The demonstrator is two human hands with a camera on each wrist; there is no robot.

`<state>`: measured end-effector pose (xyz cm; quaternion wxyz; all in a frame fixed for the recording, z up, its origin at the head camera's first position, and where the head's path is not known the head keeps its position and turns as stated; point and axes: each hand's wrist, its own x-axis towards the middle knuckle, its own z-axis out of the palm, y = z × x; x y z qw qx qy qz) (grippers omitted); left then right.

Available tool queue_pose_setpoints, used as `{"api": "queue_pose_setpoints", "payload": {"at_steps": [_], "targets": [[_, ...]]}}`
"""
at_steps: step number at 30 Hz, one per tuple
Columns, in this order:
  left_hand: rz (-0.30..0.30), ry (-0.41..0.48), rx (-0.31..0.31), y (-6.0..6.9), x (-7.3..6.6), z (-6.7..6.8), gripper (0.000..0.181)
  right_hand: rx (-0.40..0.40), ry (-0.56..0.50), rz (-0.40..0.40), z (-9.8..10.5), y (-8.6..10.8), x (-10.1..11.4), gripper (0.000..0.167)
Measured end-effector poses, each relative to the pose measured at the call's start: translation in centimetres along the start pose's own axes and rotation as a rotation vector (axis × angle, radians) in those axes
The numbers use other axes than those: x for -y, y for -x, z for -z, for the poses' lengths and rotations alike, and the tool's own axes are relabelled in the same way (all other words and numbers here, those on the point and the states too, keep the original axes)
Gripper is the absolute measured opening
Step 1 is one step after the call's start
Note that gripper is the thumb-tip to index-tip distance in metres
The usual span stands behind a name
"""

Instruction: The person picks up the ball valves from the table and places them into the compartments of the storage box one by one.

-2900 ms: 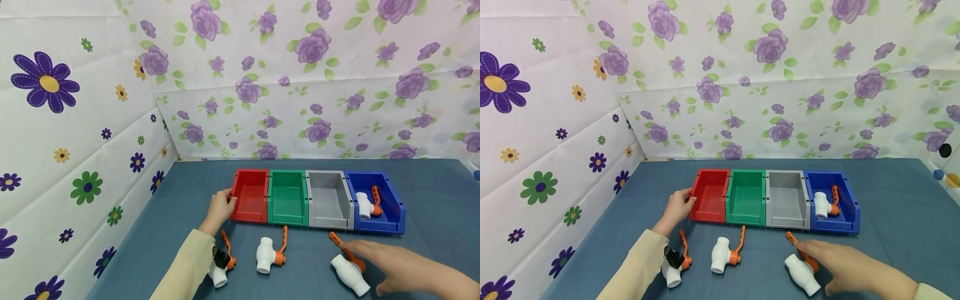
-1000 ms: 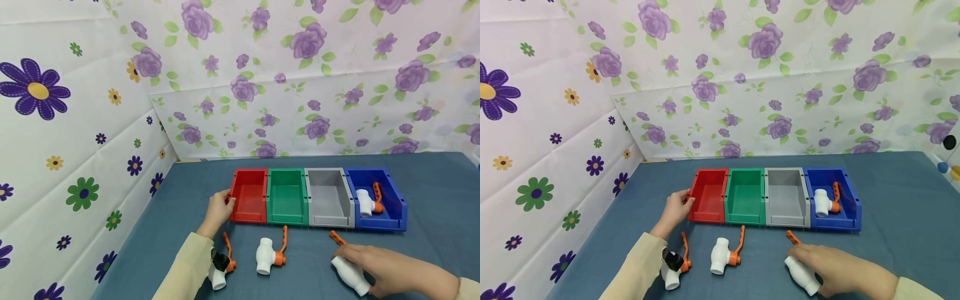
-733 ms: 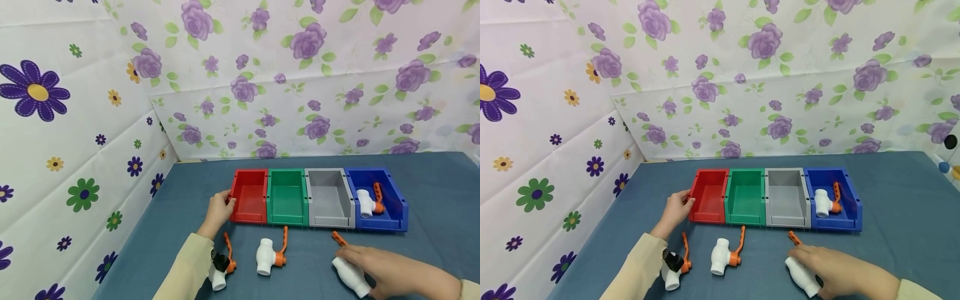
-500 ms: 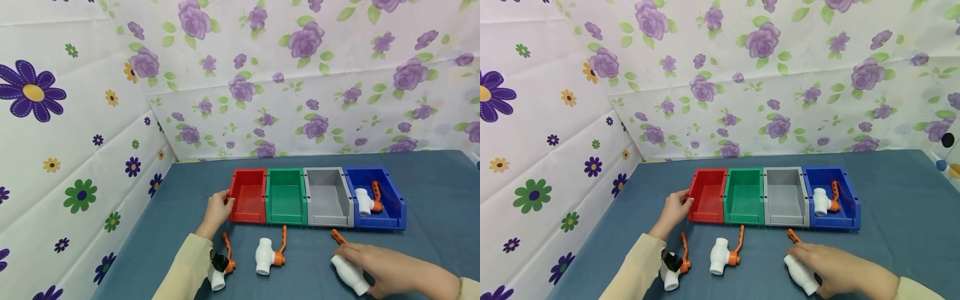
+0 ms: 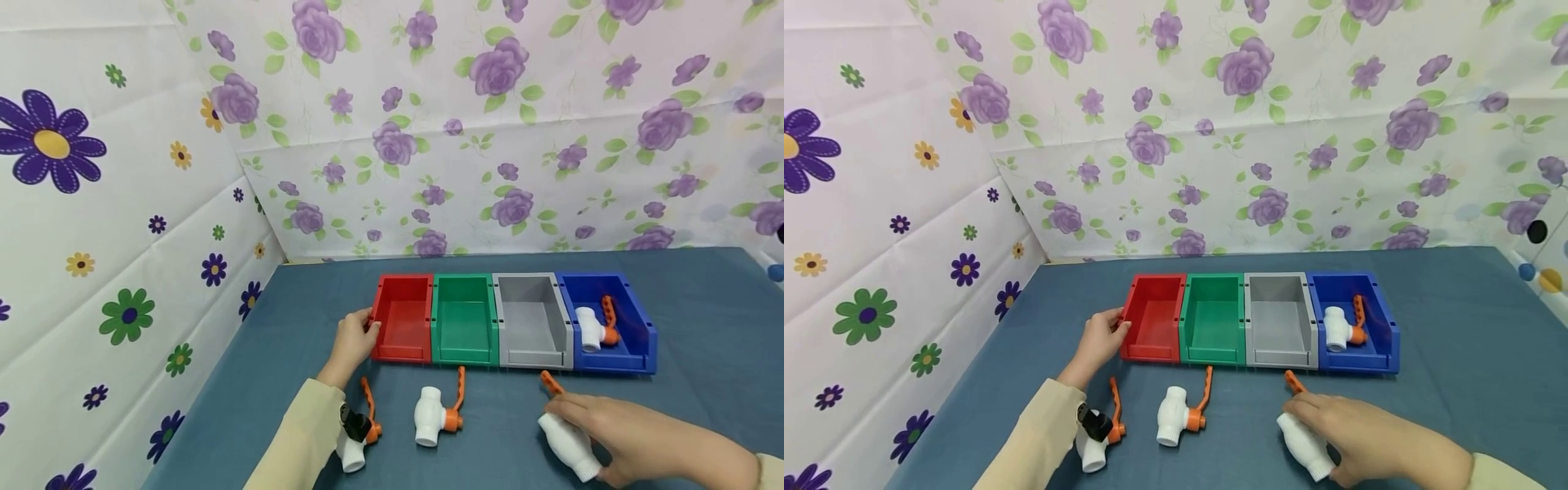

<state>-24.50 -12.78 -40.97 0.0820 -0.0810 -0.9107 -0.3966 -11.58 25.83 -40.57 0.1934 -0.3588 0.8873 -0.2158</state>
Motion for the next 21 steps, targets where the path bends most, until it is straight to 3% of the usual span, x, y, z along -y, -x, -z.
{"api": "queue_pose_setpoints", "payload": {"at_steps": [4, 21], "targets": [[0.009, 0.000, 0.004, -0.1, -0.1, 0.0, 0.035, -0.005, -0.015, -0.009, 0.3, 0.2, 0.3, 0.078], [0.017, 0.002, 0.001, 0.0, -0.1, 0.0, 0.034, -0.085, 0.106, -0.002, 2.0, 0.5, 2.0, 0.078]]}}
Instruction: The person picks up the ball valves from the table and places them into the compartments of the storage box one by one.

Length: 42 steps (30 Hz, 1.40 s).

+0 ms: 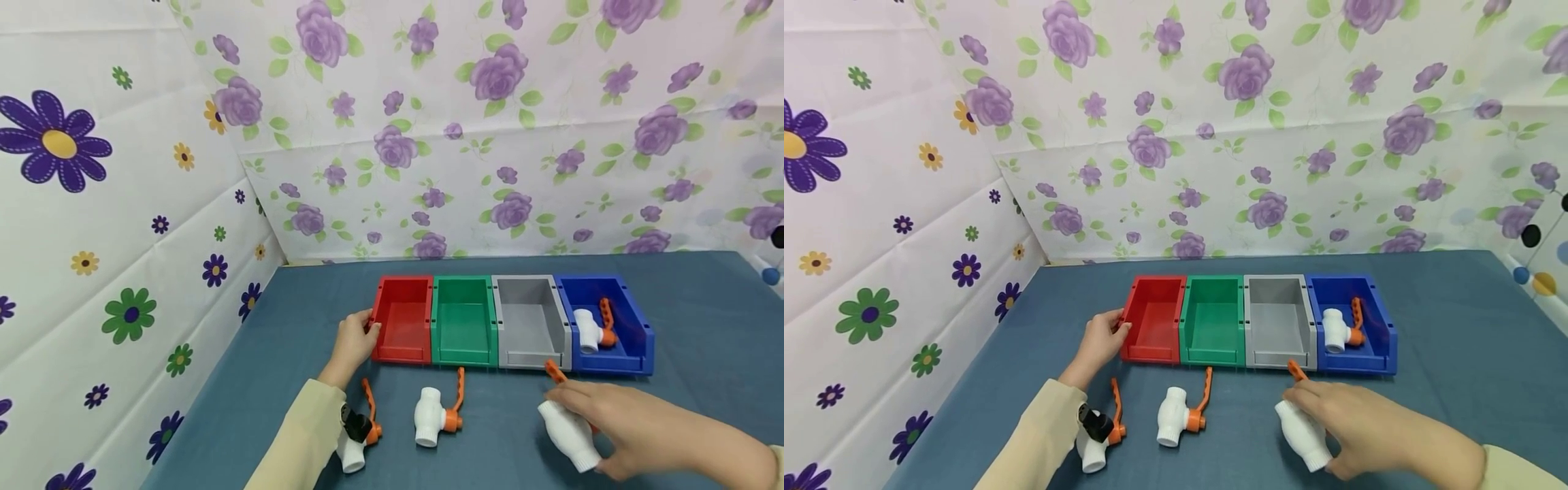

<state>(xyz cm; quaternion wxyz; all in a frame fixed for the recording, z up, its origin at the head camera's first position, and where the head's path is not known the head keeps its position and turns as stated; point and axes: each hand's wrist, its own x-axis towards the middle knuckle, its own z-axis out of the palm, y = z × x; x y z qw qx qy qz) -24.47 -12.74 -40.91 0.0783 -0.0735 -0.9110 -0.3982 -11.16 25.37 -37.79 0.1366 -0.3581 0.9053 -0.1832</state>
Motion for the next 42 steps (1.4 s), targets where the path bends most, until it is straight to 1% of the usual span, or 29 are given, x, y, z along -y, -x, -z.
{"api": "queue_pose_setpoints", "payload": {"at_steps": [7, 18, 21, 26, 32, 37, 42], "targets": [[0.011, -0.006, -0.001, 0.1, 0.0, 0.1, 0.035, -0.022, 0.067, -0.005, 1.2, -0.4, 0.7, 0.078], [0.016, -0.015, -0.011, 0.2, -0.3, 0.0, 0.034, -0.081, 0.097, -0.010, 2.0, -1.0, 0.9, 0.083], [0.011, -0.019, -0.015, 0.2, -0.2, -0.2, 0.034, -0.083, 0.092, -0.023, 2.1, -1.1, 0.9, 0.084], [0.008, -0.012, -0.019, 0.2, 0.1, -0.3, 0.036, -0.094, 0.077, -0.067, 2.2, -1.4, 1.0, 0.082], [0.002, 0.010, -0.015, 0.2, 0.2, 0.0, 0.036, -0.129, 0.102, -0.129, 2.3, -1.8, 1.1, 0.084], [-0.002, 0.005, -0.016, 0.3, 0.1, 0.0, 0.037, -0.165, 0.098, -0.135, 2.6, -2.3, 0.9, 0.087], [0.016, 0.016, -0.012, 0.3, -0.1, -0.1, 0.037, -0.195, 0.101, -0.138, 2.8, -2.9, 0.9, 0.089]]}}
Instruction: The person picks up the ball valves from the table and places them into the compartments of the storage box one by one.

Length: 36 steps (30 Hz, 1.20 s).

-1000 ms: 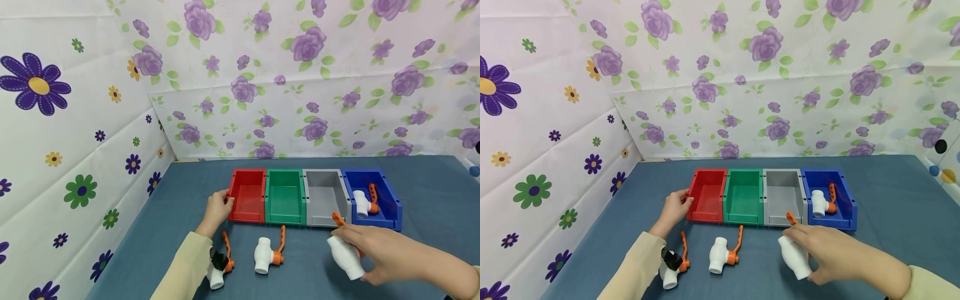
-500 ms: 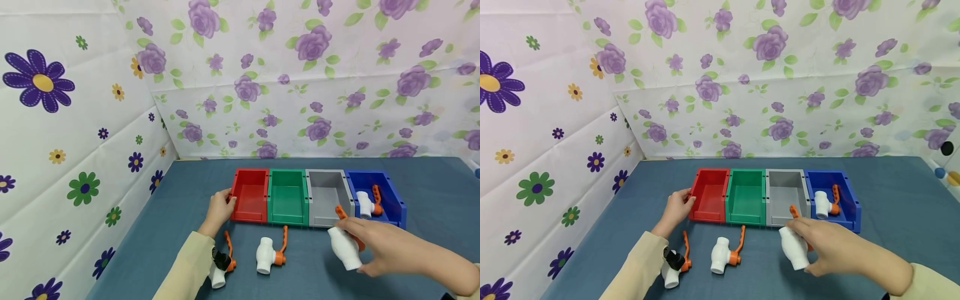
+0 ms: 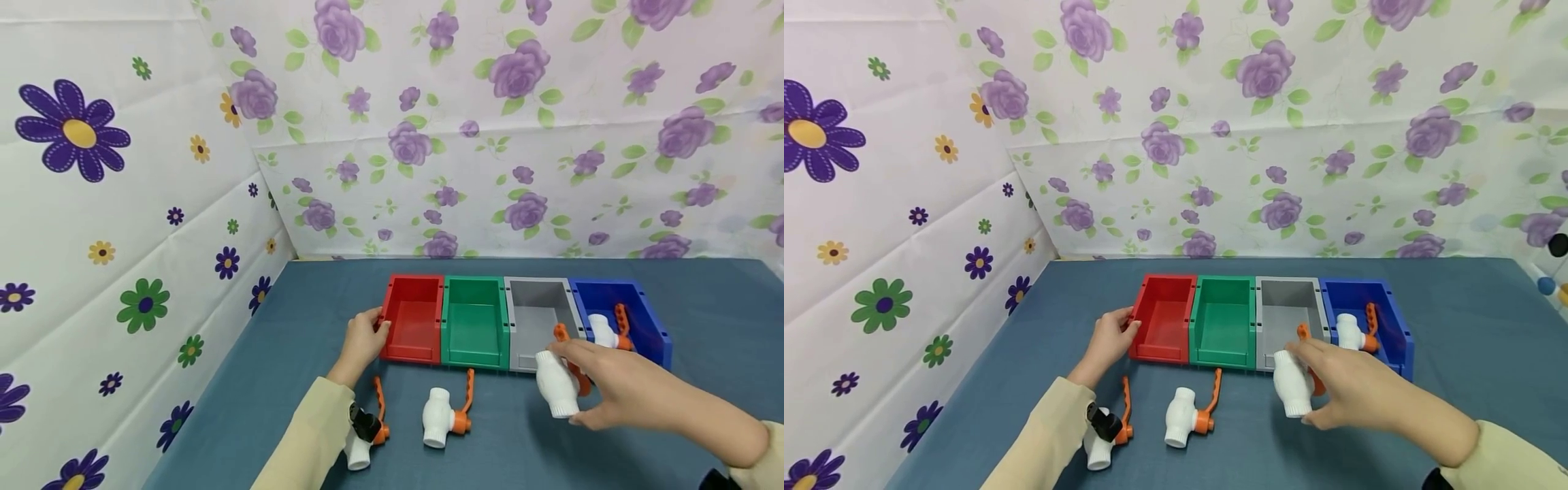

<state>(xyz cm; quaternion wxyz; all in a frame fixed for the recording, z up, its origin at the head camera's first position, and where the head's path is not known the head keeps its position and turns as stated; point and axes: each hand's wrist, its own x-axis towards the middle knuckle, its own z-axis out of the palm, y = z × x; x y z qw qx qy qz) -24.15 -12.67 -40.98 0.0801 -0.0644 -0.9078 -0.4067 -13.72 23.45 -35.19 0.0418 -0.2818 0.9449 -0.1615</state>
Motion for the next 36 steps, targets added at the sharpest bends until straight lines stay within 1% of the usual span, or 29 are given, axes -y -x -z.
{"api": "queue_pose_setpoints", "payload": {"at_steps": [4, 11, 18, 29, 36], "targets": [[0.005, 0.009, -0.001, 0.0, 0.1, 0.0, 0.036, -0.018, -0.007, -0.014, 0.0, -0.4, -0.1, 0.089], [-0.015, 0.021, -0.004, -0.2, 0.2, -0.2, 0.034, -0.038, -0.027, -0.048, 0.2, -1.2, -0.3, 0.088], [-0.001, 0.038, -0.001, -0.2, 0.3, -0.2, 0.036, -0.059, -0.032, -0.067, 0.1, -1.9, -0.6, 0.086], [-0.005, 0.014, -0.022, -0.1, 0.3, -0.1, 0.036, -0.064, -0.040, -0.084, -0.2, -2.7, -0.9, 0.084], [-0.016, 0.024, -0.021, -0.1, 0.4, -0.2, 0.036, -0.074, -0.040, -0.105, -0.1, -3.2, -1.2, 0.085]]}}
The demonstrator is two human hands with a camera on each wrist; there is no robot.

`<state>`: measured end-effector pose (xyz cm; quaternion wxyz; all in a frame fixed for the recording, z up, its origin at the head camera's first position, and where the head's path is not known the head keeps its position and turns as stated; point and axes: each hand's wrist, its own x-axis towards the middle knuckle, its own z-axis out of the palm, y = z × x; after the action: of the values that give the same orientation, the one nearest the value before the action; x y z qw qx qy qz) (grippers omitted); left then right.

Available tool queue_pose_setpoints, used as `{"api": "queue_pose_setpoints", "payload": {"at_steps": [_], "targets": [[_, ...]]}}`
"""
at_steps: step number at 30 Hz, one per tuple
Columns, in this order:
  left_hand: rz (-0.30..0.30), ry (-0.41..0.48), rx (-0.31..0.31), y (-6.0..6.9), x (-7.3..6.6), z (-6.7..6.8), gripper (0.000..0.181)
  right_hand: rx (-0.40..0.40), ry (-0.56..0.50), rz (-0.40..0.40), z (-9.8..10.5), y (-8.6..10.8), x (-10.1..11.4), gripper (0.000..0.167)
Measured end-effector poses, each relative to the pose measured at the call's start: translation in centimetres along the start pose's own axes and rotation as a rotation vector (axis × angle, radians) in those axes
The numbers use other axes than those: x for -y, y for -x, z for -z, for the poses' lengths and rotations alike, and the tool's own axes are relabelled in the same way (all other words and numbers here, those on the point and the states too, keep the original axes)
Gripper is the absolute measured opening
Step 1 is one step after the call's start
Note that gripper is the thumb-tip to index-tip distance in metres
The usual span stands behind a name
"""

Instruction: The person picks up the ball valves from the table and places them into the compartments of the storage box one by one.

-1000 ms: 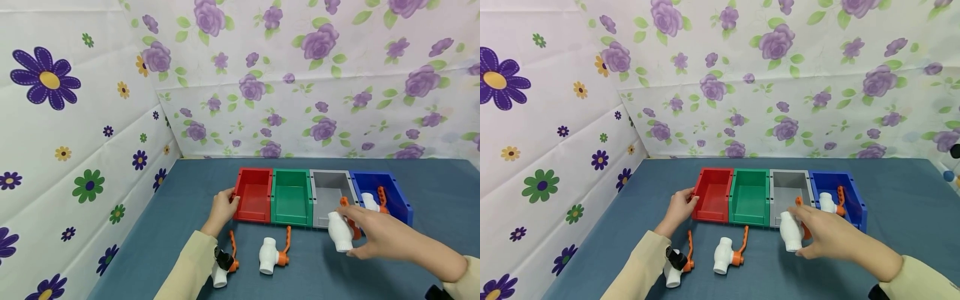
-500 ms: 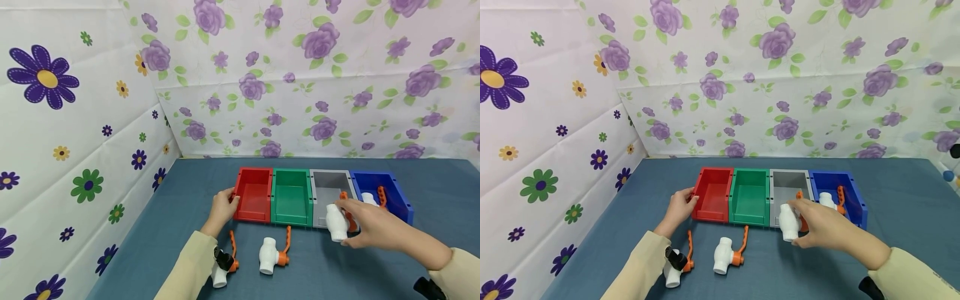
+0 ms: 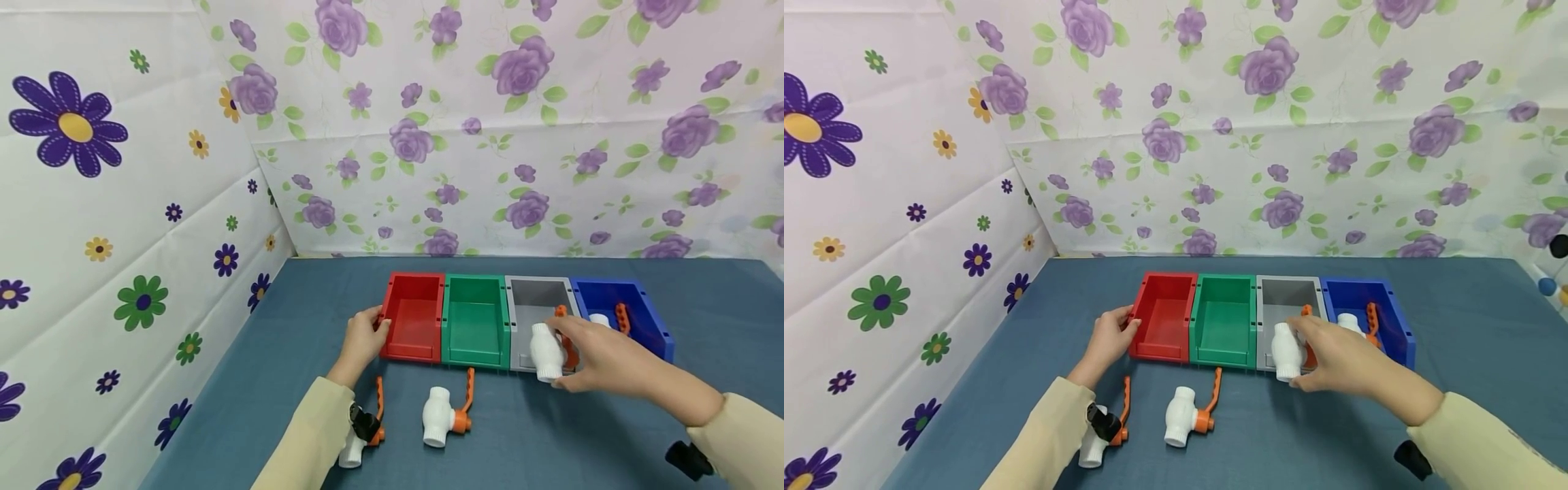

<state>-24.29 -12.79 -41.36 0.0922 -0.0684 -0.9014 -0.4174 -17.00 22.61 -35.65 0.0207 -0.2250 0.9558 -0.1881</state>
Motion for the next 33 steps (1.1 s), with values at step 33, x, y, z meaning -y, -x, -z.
{"api": "queue_pose_setpoints", "payload": {"at_steps": [33], "targets": [[0.016, -0.001, 0.001, 0.0, 0.4, -0.3, 0.036, -0.061, -0.026, -0.039, -0.7, -2.4, -0.8, 0.076]]}}
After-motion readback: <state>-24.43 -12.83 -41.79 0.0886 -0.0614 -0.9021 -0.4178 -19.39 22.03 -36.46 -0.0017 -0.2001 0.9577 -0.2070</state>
